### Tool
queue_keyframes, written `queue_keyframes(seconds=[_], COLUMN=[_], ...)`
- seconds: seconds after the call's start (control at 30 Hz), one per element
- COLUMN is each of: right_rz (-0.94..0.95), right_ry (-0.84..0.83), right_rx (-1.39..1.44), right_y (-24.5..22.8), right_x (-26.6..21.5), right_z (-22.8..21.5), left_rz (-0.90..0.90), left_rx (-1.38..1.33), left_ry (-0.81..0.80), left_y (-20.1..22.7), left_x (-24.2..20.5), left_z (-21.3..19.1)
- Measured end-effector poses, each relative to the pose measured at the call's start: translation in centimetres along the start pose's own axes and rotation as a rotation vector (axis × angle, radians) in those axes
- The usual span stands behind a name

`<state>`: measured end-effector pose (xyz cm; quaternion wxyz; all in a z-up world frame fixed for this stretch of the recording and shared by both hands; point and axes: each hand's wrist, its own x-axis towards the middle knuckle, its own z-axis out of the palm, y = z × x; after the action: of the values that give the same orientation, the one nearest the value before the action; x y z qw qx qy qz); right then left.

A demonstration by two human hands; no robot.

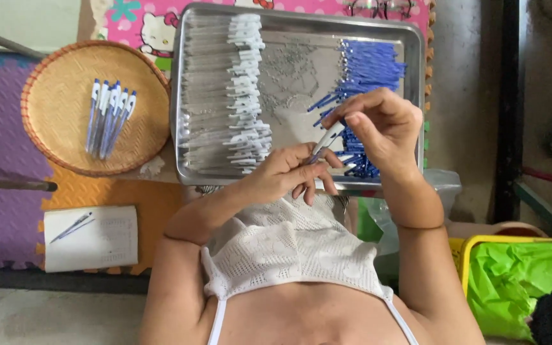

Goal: Assembling ballpoint pens by inserting ink refills into pen barrels and organizing them in a tray.

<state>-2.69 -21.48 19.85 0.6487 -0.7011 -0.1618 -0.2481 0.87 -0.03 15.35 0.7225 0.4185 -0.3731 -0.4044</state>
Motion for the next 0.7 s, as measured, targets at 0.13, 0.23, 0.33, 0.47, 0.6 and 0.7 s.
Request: queue_keyframes(seconds=[0.13, 0.23, 0.33, 0.47, 0.6, 0.7], right_rz=[0.032, 0.051, 0.044, 0.034, -0.036, -0.151], right_ry=[-0.035, -0.078, -0.116, -0.154, -0.135, -0.139], right_rx=[0.032, 0.005, -0.028, -0.071, -0.175, -0.324], right_y=[0.2, -1.1, -2.0, -2.2, -2.6, -2.6], right_x=[-0.3, 0.4, 0.9, 1.0, 1.2, 0.6], right_z=[-0.5, -0.1, 0.0, -0.2, 0.6, 0.9], left_rz=[-0.009, -0.023, -0.030, -0.027, -0.009, 0.015], left_rx=[-0.024, -0.041, -0.056, -0.053, -0.035, -0.034], left_ry=[-0.019, -0.028, -0.039, -0.041, -0.029, -0.004], left_y=[0.1, 0.4, 0.6, 0.6, 0.6, 0.4], left_x=[0.0, 0.1, 0.1, 0.2, 0.3, 0.2], left_z=[0.1, 0.0, 0.2, 0.1, -0.1, 0.0])
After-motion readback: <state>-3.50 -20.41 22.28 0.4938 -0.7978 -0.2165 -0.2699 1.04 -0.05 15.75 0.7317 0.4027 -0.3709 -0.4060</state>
